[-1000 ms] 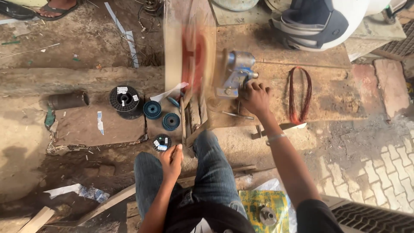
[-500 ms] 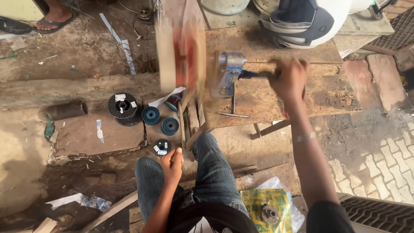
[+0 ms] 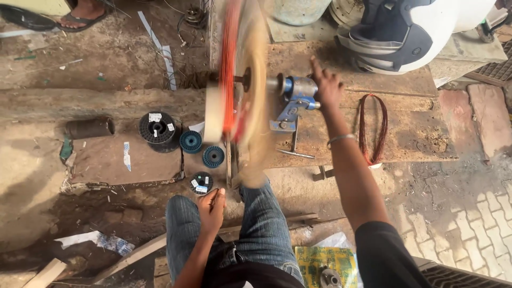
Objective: Winding copper wire into multiple coils using a hand-cranked winder and securing them.
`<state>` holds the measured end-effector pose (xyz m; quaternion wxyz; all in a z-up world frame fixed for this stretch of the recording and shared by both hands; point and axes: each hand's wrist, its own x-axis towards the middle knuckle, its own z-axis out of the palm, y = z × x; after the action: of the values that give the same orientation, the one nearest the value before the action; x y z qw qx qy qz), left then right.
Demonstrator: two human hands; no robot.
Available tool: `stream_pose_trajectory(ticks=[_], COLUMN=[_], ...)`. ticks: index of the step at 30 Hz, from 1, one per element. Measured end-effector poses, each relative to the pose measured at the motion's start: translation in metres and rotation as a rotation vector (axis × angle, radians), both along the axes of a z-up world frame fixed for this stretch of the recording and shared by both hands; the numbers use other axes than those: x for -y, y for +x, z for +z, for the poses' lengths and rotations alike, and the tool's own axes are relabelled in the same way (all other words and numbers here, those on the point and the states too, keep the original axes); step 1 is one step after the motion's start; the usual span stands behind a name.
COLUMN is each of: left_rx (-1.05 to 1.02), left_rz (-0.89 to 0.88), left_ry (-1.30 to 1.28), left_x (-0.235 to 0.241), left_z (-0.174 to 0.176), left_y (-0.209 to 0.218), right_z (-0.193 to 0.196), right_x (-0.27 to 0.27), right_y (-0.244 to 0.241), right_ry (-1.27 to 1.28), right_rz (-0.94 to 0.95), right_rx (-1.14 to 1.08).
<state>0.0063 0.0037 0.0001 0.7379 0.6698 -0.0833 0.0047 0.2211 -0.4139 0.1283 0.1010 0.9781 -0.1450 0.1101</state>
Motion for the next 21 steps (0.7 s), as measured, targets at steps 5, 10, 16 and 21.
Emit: stream_pose_trajectory(ticks=[5, 10, 16, 21], left_rx=[0.001, -0.028, 0.003, 0.011], left_rz=[0.011, -0.002, 0.005, -0.002], left_ry=[0.02, -0.025, 0.021, -0.051], left_x=[0.001, -0.001, -0.001, 0.001], left_z=[0.008, 0.012, 0.021, 0.034], left_y=[-0.002, -0.005, -0.007, -0.007], right_z=[-0.012, -0.007, 0.048, 0.108], right_x=[-0.038, -0.057, -0.064, -0.048], right_y=[-0.058, -0.137, -0.194, -0.167], right_ry=[0.099, 0.264, 0.108, 0.06], right_rz=[-0.099, -0.091, 0.154, 0.288], right_rx=[-0.364, -0.266, 0.064, 0.411])
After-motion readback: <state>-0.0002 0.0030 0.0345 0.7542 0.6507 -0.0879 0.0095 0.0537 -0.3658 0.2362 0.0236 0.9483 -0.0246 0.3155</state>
